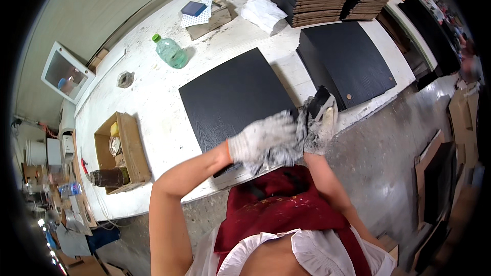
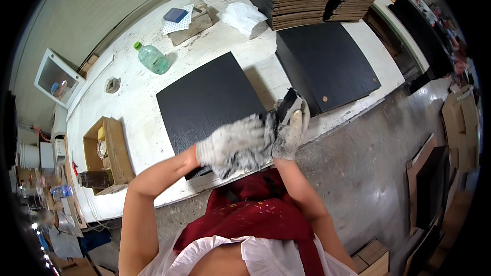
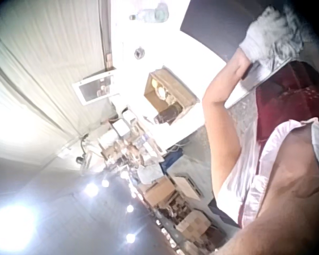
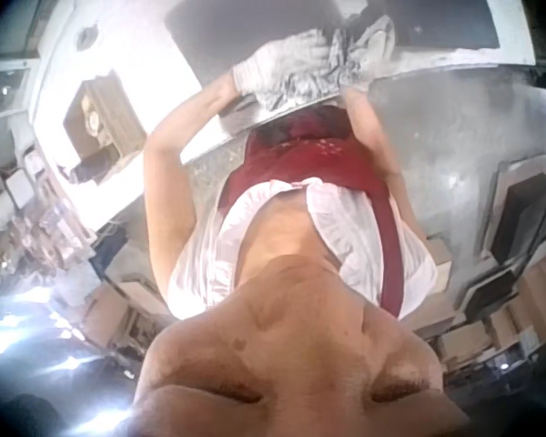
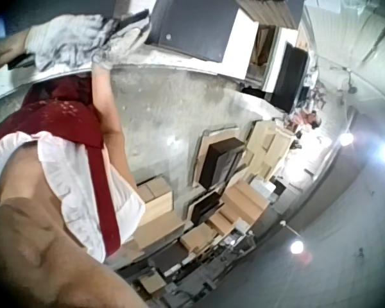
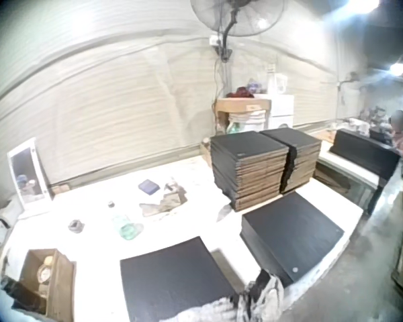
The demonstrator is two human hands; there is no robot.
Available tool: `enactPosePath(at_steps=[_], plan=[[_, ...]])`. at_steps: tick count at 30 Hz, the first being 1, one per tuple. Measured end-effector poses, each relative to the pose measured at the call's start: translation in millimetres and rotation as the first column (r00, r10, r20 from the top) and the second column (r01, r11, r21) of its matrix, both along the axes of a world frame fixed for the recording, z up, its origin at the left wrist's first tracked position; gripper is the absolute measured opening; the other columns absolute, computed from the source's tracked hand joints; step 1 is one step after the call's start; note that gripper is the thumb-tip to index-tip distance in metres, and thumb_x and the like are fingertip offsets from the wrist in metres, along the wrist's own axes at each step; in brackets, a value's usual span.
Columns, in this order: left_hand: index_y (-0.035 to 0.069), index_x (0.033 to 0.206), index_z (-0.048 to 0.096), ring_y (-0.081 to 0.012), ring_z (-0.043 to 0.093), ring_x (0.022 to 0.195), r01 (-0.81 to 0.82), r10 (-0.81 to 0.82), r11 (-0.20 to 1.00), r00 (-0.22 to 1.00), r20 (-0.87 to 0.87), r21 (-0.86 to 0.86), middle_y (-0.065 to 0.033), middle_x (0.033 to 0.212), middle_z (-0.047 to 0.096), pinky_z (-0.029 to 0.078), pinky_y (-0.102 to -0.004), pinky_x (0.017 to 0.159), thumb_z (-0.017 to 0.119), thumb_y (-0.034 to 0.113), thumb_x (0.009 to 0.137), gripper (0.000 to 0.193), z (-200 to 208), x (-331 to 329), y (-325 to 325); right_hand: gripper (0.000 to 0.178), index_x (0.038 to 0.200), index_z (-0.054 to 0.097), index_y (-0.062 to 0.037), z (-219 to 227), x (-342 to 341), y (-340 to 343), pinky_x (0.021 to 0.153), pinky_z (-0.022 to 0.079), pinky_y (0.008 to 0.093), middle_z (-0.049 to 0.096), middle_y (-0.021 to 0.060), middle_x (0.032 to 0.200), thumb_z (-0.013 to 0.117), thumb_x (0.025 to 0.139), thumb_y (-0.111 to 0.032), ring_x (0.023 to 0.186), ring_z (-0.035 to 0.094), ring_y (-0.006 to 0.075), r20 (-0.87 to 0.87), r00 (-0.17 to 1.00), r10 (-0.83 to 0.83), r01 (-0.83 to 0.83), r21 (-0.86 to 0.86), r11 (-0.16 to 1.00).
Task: The person wipes the surface of black rectangular wood panels with a cloth. They handle the panels one at a time, wiping the top surface and edges, then placing them into a stack. The person repeats this process for multiple panels throughout the clip.
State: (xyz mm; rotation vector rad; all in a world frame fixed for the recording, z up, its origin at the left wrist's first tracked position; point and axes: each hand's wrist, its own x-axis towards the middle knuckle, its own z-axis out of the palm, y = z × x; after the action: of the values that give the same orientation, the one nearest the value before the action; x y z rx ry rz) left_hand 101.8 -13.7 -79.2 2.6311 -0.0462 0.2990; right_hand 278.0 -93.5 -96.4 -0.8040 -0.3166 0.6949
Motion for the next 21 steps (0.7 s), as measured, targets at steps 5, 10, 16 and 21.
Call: enactPosePath(at_steps=[5, 10, 16, 21], plan=[[0.003, 0.121, 0.065, -0.0399, 0.042, 0.139, 0.033, -0.006, 0.974, 0.993, 0.119, -0.226, -0.0183, 0.140, 0.055, 0.028, -0.0523, 0.119, 0.065, 0.029, 0.077, 0.051, 14, -37, -43, 0.044, 0.137, 0.045, 0.0042, 7, 2, 3, 0.090, 0.052, 0.0358, 0.057, 0.0163, 0.122, 0.052, 0.100, -0.020, 0.101, 0.062, 0.0227, 0.229, 0.972, 0.054, -0.032, -0.098, 0.995], [0.003, 0.116, 0.070, -0.0342, 0.058, 0.125, -0.453, 0.542, 0.697, 0.840, -0.005, -0.557, -0.0160, 0.127, 0.065, 0.042, -0.0461, 0.110, 0.067, 0.025, 0.081, 0.042, 34, -107, -69, 0.049, 0.120, 0.062, -0.0002, 39, -2, 12, 0.088, 0.053, 0.0335, 0.068, 0.0147, 0.107, 0.071, 0.092, -0.039, 0.100, 0.066, 0.0241, 0.773, 0.590, 0.234, 0.192, -0.416, 0.889], [0.002, 0.121, 0.064, -0.0154, 0.064, 0.093, -0.586, 0.997, 0.033, 0.081, -0.017, -0.809, -0.0038, 0.110, 0.068, 0.052, -0.0279, 0.081, 0.069, 0.006, 0.092, 0.030, -64, -205, -37, 0.054, 0.121, 0.054, -0.0059, 29, -22, 28, 0.078, 0.056, 0.0440, 0.062, 0.0207, 0.102, 0.068, 0.089, -0.047, 0.087, 0.067, 0.0358, 0.944, 0.241, 0.226, 0.290, -0.292, 0.911], [0.002, 0.128, 0.060, -0.0159, 0.062, 0.111, -0.185, 0.962, 0.140, 0.258, 0.089, -0.973, -0.0088, 0.126, 0.065, 0.047, -0.0309, 0.101, 0.059, -0.003, 0.093, 0.035, -18, -194, 9, 0.057, 0.122, 0.052, -0.0069, 29, -52, 36, 0.080, 0.055, 0.0449, 0.062, 0.0185, 0.104, 0.067, 0.089, -0.051, 0.090, 0.067, 0.0360, 0.876, 0.363, 0.317, 0.111, -0.378, 0.919]])
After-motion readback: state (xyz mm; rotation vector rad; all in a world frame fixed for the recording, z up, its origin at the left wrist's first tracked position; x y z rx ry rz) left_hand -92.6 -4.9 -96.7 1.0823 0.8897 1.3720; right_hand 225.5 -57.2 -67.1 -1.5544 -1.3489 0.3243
